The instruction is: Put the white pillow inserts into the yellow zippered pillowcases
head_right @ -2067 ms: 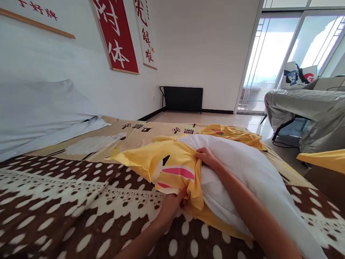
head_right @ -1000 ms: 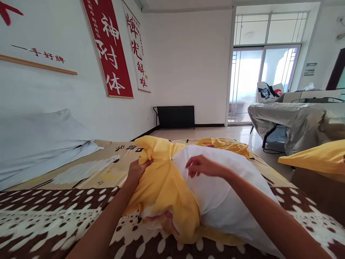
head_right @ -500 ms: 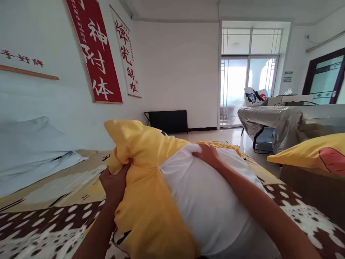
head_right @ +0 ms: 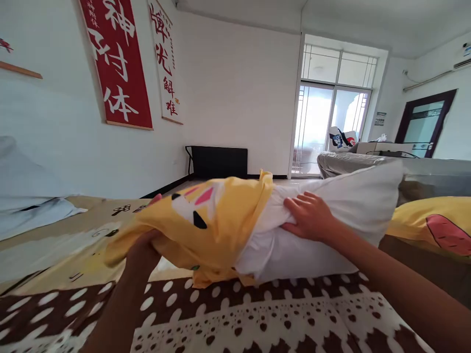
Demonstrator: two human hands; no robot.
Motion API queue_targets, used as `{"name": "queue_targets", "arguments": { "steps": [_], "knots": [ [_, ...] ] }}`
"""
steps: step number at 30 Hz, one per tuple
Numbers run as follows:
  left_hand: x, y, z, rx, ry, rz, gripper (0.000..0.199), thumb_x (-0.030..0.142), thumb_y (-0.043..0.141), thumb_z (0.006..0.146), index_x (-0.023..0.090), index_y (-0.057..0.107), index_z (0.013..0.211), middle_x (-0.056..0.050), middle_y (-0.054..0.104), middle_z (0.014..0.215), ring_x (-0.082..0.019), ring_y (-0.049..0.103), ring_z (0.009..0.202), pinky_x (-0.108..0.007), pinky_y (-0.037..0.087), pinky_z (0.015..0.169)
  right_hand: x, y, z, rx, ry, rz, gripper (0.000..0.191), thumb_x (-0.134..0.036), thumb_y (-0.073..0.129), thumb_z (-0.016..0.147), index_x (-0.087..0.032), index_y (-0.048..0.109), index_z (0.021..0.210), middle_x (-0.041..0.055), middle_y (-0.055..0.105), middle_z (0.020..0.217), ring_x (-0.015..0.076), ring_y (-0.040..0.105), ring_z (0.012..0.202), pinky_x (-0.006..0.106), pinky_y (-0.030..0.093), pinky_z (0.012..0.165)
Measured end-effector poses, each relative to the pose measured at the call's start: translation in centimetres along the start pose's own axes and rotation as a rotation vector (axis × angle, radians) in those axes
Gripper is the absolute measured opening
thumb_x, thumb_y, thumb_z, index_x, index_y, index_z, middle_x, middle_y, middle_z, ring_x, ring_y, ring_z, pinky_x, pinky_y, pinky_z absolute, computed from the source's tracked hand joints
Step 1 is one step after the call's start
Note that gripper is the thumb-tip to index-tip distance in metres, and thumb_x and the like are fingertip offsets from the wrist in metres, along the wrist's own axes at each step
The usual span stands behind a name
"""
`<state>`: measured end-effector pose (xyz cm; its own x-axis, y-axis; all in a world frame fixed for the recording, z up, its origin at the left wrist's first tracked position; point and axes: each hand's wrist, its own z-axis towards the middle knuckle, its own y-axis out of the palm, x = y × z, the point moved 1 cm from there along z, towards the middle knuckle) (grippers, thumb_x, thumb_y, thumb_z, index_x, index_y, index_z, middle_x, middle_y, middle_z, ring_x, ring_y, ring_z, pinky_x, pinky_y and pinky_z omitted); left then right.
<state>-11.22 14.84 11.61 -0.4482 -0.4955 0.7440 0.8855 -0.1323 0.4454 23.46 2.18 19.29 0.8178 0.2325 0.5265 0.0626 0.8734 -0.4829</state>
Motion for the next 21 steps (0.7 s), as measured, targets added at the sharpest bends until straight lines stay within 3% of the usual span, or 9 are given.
{"name": "queue_targets", "arguments": {
  "steps": [2,4,9,11,13,16,18,21],
  "knots": [
    [-0.4,0.3,-1.0,-0.182,-0.083,0.085,0.039,0.035,0.072,0.063,0.017,0.068,0.097,-0.005,0.07,0.082,-0.024,0.064,0.09,-0.032,0.053,0.08,-1.2,1.8,-1.4,-0.234,-0.096,0.119,0.042,-0.053,0.041,0.092,-0.017,0.055,0.076,0.0024,0.06,0.061,0.0155,0.053,0.056,0.028,0.032,0.061],
    [-0.3,1.0,-1.7,-0.283,-0.097,0.2,0.045,0.04,0.07,0.069,0.017,0.065,0.106,-0.008,0.07,0.09,-0.025,0.063,0.098,-0.033,0.05,0.087,-1.8,2.9,-1.3,-0.339,-0.092,0.189,0.041,-0.049,0.037,0.095,-0.018,0.053,0.074,0.0015,0.058,0.059,0.0146,0.051,0.056,0.027,0.03,0.06],
    [0.9,2.2,-2.6,-0.211,0.033,0.267,0.046,0.045,0.067,0.073,0.016,0.065,0.108,-0.01,0.07,0.101,-0.026,0.06,0.106,-0.034,0.047,0.093,-2.4,2.8,3.8,-0.057,0.256,0.279,0.034,-0.035,0.037,0.095,-0.018,0.055,0.072,0.0021,0.058,0.062,0.0138,0.049,0.06,0.026,0.031,0.06],
    [1.5,2.3,-2.9,-0.19,0.061,0.349,0.045,0.048,0.065,0.074,0.016,0.066,0.106,-0.011,0.068,0.107,-0.026,0.06,0.106,-0.035,0.048,0.093,-3.2,2.9,6.5,-0.044,0.302,0.331,0.022,-0.03,0.044,0.092,-0.018,0.06,0.083,0.0038,0.064,0.074,0.0163,0.055,0.071,0.027,0.036,0.066],
    [2.3,2.2,-3.3,-0.134,0.137,0.526,0.039,0.048,0.063,0.076,0.018,0.069,0.1,-0.009,0.068,0.108,-0.025,0.06,0.104,-0.035,0.048,0.092,-4.6,3.5,9.0,-0.147,0.206,0.421,0.02,-0.027,0.048,0.09,-0.019,0.061,0.102,0.0068,0.068,0.098,0.0203,0.058,0.092,0.032,0.039,0.08],
    [3.6,2.1,-4.2,-0.023,0.271,0.719,0.03,0.046,0.06,0.08,0.022,0.073,0.091,-0.005,0.07,0.102,-0.023,0.061,0.099,-0.032,0.047,0.091,-6.6,5.2,11.5,-0.335,0.018,0.61,0.037,-0.027,0.047,0.09,-0.021,0.052,0.126,0.0092,0.059,0.126,0.0228,0.051,0.116,0.04,0.032,0.099],
    [4.2,2.1,-4.8,0.014,0.268,0.706,0.028,0.045,0.06,0.081,0.023,0.073,0.092,-0.004,0.072,0.097,-0.021,0.063,0.095,-0.03,0.048,0.089,-7.7,6.3,12.2,-0.453,-0.027,0.711,0.042,-0.03,0.049,0.089,-0.022,0.049,0.13,0.0094,0.06,0.125,0.0233,0.051,0.117,0.041,0.031,0.1],
    [4.8,2.0,-5.5,-0.006,0.156,0.612,0.033,0.047,0.061,0.08,0.022,0.072,0.097,-0.005,0.072,0.096,-0.023,0.064,0.096,-0.029,0.049,0.086,-8.4,7.3,12.2,-0.601,-0.049,0.832,0.036,-0.032,0.055,0.084,-0.022,0.057,0.119,0.0065,0.067,0.105,0.0214,0.058,0.099,0.034,0.038,0.088]
  ]
}}
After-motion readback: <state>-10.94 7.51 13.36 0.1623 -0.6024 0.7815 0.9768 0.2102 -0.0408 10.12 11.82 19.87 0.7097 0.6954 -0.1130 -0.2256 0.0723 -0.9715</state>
